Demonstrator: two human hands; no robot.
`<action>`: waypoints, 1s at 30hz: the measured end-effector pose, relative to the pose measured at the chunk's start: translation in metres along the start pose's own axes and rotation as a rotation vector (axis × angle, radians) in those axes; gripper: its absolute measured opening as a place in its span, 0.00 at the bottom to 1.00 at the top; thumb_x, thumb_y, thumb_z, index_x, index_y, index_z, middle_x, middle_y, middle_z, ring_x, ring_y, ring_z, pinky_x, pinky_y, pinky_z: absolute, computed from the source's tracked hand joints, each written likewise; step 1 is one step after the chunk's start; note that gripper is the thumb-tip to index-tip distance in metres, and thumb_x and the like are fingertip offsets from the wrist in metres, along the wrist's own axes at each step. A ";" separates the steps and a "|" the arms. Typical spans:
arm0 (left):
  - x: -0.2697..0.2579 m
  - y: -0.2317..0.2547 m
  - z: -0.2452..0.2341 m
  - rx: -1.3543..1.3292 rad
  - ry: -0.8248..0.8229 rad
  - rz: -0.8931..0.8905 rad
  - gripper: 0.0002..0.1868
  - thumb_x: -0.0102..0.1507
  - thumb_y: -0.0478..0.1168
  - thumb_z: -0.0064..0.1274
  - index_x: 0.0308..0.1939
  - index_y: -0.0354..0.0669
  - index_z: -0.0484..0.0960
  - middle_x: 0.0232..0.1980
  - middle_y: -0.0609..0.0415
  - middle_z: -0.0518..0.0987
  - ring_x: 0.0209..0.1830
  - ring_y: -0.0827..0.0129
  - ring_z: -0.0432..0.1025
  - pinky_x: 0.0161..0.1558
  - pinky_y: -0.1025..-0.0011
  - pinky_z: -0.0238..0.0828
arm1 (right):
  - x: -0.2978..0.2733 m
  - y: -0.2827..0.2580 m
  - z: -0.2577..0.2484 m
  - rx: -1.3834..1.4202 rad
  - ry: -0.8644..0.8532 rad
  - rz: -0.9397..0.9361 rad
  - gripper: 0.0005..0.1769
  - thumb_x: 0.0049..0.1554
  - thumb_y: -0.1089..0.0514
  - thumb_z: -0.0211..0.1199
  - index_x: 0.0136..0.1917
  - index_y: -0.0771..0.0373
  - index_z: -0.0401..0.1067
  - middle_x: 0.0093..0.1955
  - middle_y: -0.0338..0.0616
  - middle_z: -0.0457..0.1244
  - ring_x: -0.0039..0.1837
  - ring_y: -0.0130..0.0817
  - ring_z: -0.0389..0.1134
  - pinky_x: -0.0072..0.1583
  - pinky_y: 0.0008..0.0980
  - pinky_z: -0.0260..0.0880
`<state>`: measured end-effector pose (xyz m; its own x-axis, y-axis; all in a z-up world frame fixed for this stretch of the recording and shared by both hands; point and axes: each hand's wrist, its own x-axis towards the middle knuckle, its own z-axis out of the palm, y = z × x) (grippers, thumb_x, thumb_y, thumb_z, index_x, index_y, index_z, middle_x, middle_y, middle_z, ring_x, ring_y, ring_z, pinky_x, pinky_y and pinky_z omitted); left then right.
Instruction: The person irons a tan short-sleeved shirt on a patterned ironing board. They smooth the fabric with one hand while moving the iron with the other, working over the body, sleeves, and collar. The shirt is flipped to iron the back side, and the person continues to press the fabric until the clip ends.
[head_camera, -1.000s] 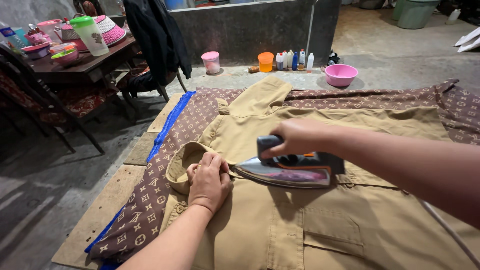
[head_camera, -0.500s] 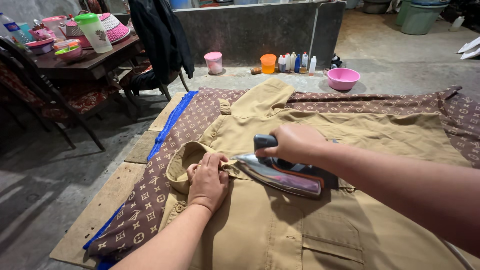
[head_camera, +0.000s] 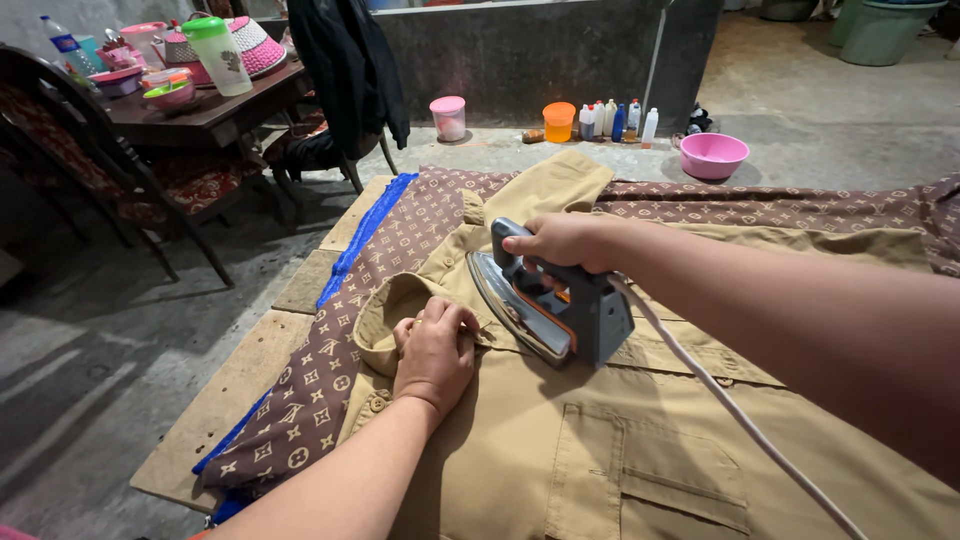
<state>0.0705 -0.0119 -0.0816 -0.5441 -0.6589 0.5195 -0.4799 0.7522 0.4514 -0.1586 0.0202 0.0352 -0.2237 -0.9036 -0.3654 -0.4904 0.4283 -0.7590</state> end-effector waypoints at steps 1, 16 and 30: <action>0.000 0.000 0.000 -0.001 0.003 0.003 0.06 0.56 0.38 0.54 0.34 0.58 0.81 0.45 0.59 0.75 0.52 0.65 0.71 0.59 0.59 0.53 | 0.000 -0.005 0.001 -0.029 0.022 0.006 0.22 0.65 0.41 0.54 0.52 0.64 0.68 0.36 0.39 0.61 0.32 0.29 0.63 0.35 0.35 0.67; 0.001 0.000 0.000 0.029 -0.042 -0.031 0.07 0.55 0.37 0.52 0.34 0.55 0.81 0.45 0.57 0.75 0.53 0.64 0.71 0.61 0.59 0.53 | -0.091 0.050 -0.063 -0.344 0.229 0.096 0.23 0.62 0.40 0.56 0.65 0.51 0.65 0.24 0.42 0.59 0.25 0.35 0.60 0.33 0.42 0.63; 0.001 0.001 -0.001 0.047 -0.057 -0.054 0.06 0.55 0.37 0.52 0.34 0.54 0.81 0.46 0.58 0.75 0.52 0.65 0.71 0.61 0.59 0.53 | -0.031 0.082 -0.097 -0.395 0.320 0.272 0.33 0.66 0.33 0.48 0.58 0.66 0.72 0.24 0.49 0.64 0.28 0.38 0.66 0.38 0.42 0.68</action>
<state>0.0697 -0.0123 -0.0802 -0.5541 -0.6985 0.4529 -0.5405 0.7157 0.4424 -0.2739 0.0824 0.0370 -0.5989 -0.7458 -0.2916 -0.6434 0.6649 -0.3794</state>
